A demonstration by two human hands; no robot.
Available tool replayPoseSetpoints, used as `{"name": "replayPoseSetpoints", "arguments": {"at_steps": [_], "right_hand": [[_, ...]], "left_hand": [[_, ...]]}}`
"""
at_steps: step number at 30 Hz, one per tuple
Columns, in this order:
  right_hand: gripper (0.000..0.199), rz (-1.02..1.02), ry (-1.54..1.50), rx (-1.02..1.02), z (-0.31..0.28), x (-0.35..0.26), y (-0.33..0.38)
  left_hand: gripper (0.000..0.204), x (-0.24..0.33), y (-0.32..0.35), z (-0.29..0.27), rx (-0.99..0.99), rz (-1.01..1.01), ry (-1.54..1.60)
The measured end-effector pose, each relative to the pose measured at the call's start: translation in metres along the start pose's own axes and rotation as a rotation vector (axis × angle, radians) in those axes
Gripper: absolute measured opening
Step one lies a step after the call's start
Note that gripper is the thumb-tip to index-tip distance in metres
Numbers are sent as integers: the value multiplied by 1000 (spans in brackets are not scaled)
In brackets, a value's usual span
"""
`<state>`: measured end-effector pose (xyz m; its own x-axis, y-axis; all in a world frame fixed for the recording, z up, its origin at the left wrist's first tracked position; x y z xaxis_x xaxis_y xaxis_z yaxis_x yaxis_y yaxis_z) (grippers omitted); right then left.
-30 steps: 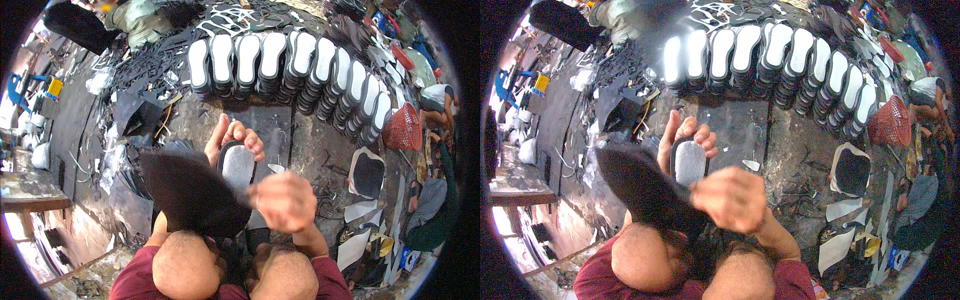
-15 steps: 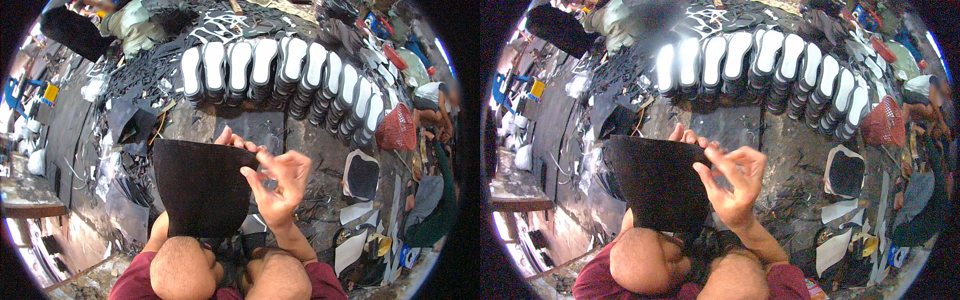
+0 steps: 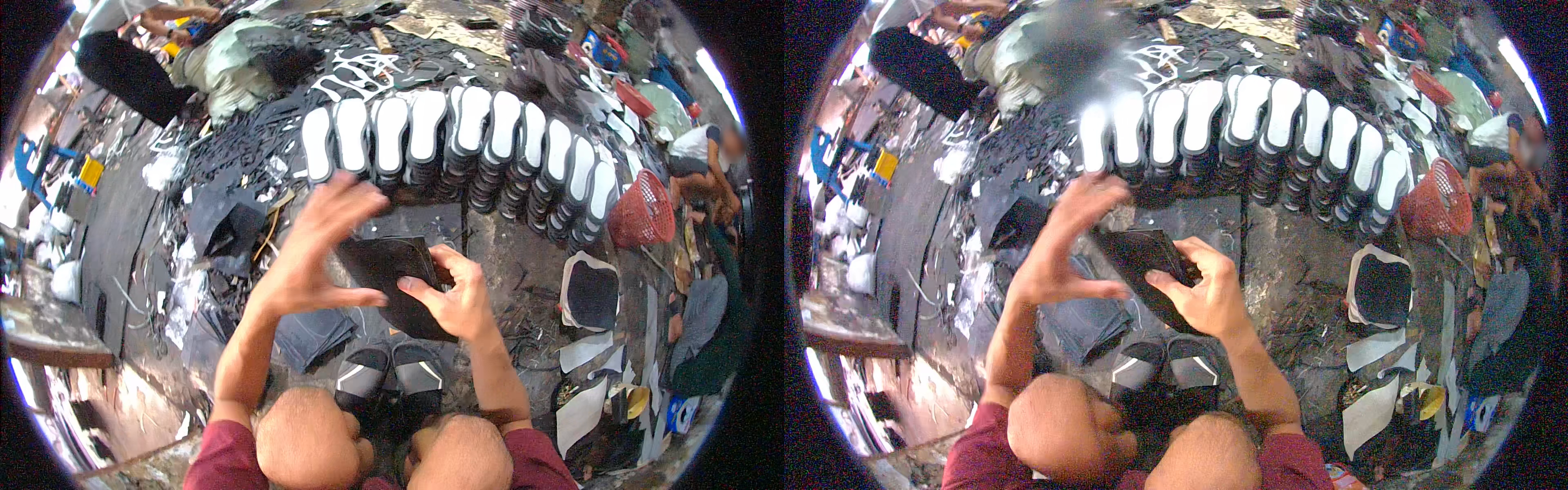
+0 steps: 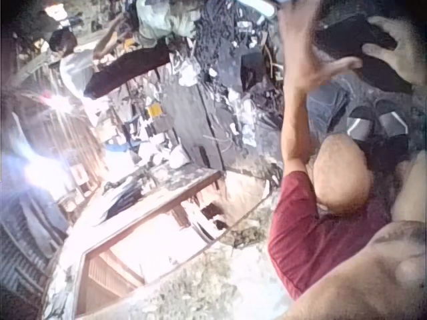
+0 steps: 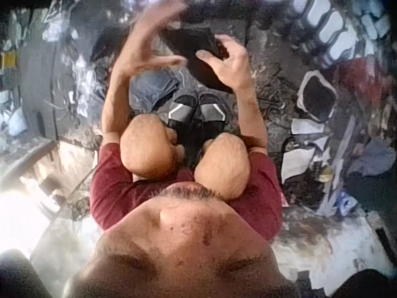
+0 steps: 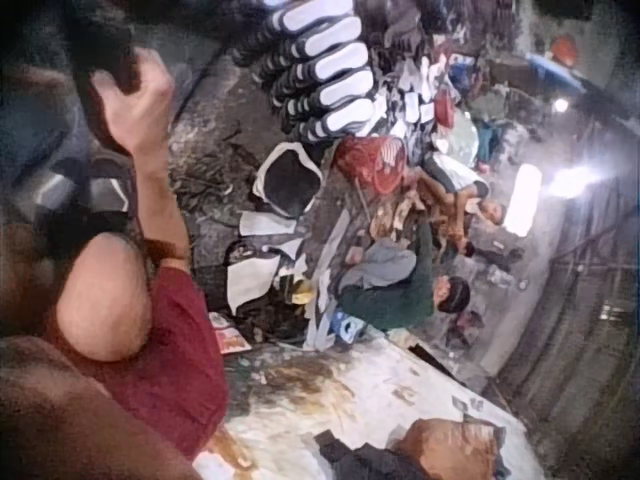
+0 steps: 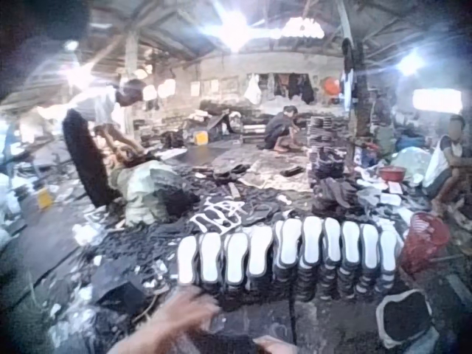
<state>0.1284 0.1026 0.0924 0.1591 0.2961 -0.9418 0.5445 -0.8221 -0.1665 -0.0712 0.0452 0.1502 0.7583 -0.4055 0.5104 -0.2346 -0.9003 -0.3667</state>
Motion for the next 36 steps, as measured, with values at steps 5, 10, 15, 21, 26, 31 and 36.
{"name": "replayPoseSetpoints", "arguments": {"at_steps": [5, 10, 15, 21, 26, 31, 36], "right_hand": [[38, 178, -392, -158, 8, -12, 1], [29, 354, -634, -196, 9, -9, 11], [22, 423, -840, -228, 10, 1, 15], [22, 107, -408, -212, 23, -47, -9], [13, 15, -263, -110, 47, -16, -22], [30, -184, 51, 107, 39, -46, -25], [60, -23, 35, 151, -56, -13, -9]], "left_hand": [[55, -7, 6, 8, -424, -432, 578], [46, -6, 19, 8, -478, -343, 845], [53, 8, 9, -2, -512, -196, 708], [56, 12, 24, -8, -650, -186, 470], [48, -11, 44, 14, -341, -418, 538], [40, -84, 115, 12, 149, -706, 556], [29, -175, 223, -59, 1010, -789, 976]]}}
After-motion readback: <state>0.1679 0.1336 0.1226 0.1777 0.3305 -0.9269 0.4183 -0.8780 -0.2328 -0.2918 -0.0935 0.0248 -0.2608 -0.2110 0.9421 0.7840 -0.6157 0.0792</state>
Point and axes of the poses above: each hand's wrist, its own y-axis away from the middle knuckle, its own z-axis out of the palm, x = y × z, the point moved 5 cm from there along -y, towards the middle knuckle
